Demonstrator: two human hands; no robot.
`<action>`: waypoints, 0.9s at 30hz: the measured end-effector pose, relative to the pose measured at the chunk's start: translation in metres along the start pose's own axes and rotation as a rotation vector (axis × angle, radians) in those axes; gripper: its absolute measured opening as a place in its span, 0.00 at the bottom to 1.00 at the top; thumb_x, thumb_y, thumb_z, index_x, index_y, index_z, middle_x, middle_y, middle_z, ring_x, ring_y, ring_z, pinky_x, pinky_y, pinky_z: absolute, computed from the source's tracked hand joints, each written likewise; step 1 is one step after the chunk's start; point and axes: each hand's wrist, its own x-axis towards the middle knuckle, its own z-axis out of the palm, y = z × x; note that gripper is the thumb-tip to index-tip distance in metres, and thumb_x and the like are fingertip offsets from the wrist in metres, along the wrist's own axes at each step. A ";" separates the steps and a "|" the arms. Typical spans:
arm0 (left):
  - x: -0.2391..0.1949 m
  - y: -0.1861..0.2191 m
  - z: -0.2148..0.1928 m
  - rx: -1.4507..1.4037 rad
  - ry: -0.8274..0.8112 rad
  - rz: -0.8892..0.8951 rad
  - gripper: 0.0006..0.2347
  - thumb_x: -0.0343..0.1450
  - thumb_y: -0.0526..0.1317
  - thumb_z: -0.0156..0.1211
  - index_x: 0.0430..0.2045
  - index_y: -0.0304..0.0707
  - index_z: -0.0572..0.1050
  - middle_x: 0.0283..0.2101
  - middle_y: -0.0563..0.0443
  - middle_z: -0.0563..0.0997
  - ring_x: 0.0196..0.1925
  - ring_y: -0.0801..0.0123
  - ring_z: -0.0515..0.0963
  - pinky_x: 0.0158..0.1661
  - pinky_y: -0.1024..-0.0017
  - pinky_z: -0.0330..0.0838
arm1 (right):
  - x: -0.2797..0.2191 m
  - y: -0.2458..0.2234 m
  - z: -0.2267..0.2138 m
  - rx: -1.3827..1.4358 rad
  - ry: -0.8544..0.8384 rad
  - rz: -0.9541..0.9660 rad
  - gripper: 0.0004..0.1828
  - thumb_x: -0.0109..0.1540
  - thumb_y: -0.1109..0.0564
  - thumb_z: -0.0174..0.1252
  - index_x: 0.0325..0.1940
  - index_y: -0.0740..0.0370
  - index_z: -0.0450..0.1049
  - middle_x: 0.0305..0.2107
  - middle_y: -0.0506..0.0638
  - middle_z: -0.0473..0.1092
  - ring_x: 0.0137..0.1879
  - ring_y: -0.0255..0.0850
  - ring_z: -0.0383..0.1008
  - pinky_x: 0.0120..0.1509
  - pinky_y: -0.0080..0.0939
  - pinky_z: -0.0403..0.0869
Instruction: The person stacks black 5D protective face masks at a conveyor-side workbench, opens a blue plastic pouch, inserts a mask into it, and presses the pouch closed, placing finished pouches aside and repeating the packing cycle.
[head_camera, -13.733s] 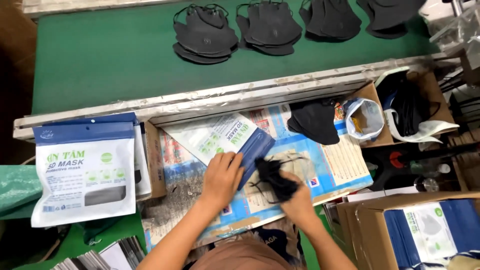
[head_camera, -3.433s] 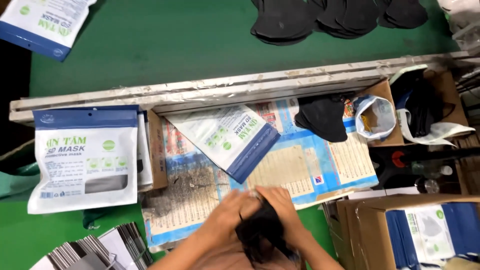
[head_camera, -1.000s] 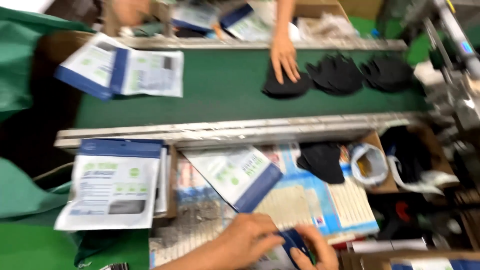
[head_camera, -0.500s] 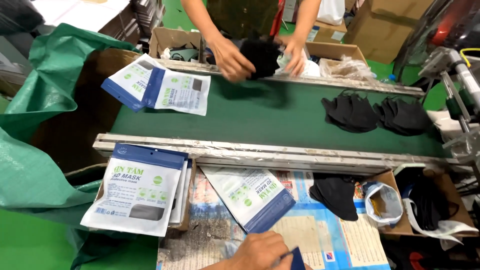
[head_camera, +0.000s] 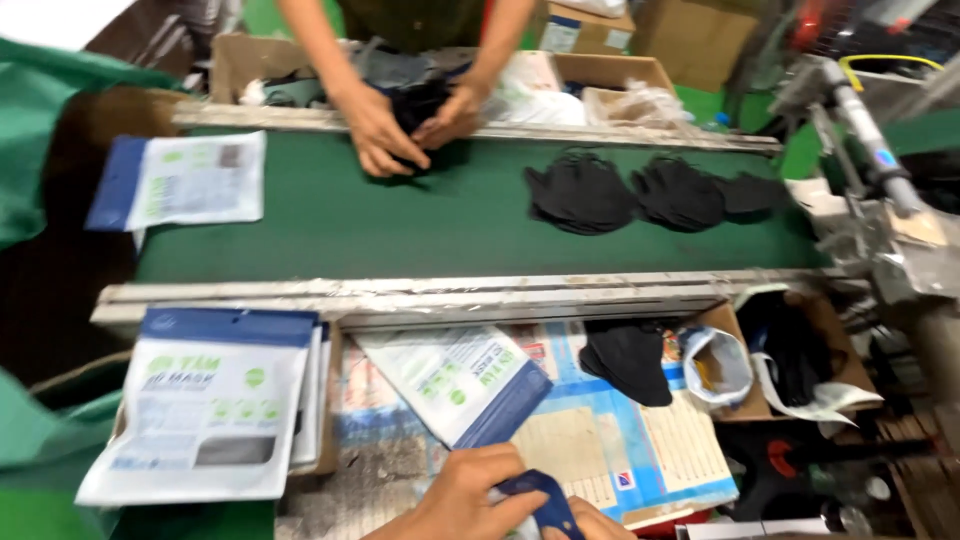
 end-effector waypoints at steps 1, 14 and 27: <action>0.002 0.001 -0.005 0.046 0.022 -0.094 0.08 0.65 0.35 0.74 0.26 0.28 0.80 0.27 0.45 0.80 0.29 0.67 0.81 0.30 0.67 0.74 | 0.014 0.010 -0.003 -0.009 0.018 0.003 0.09 0.55 0.56 0.68 0.38 0.58 0.83 0.25 0.48 0.81 0.37 0.36 0.81 0.43 0.32 0.80; 0.037 -0.044 -0.172 0.043 1.083 -0.526 0.25 0.70 0.45 0.71 0.49 0.20 0.67 0.49 0.31 0.76 0.46 0.50 0.78 0.42 0.58 0.74 | 0.264 -0.151 -0.017 0.630 -0.025 0.107 0.14 0.64 0.56 0.60 0.49 0.67 0.74 0.42 0.52 0.75 0.49 0.37 0.77 0.54 0.39 0.76; -0.111 -0.246 -0.065 -0.599 0.635 -0.625 0.13 0.67 0.40 0.60 0.31 0.22 0.78 0.25 0.34 0.85 0.27 0.56 0.86 0.31 0.61 0.81 | 0.503 -0.065 0.017 -0.776 0.036 0.162 0.46 0.52 0.44 0.70 0.71 0.50 0.58 0.68 0.61 0.53 0.73 0.72 0.48 0.60 0.81 0.58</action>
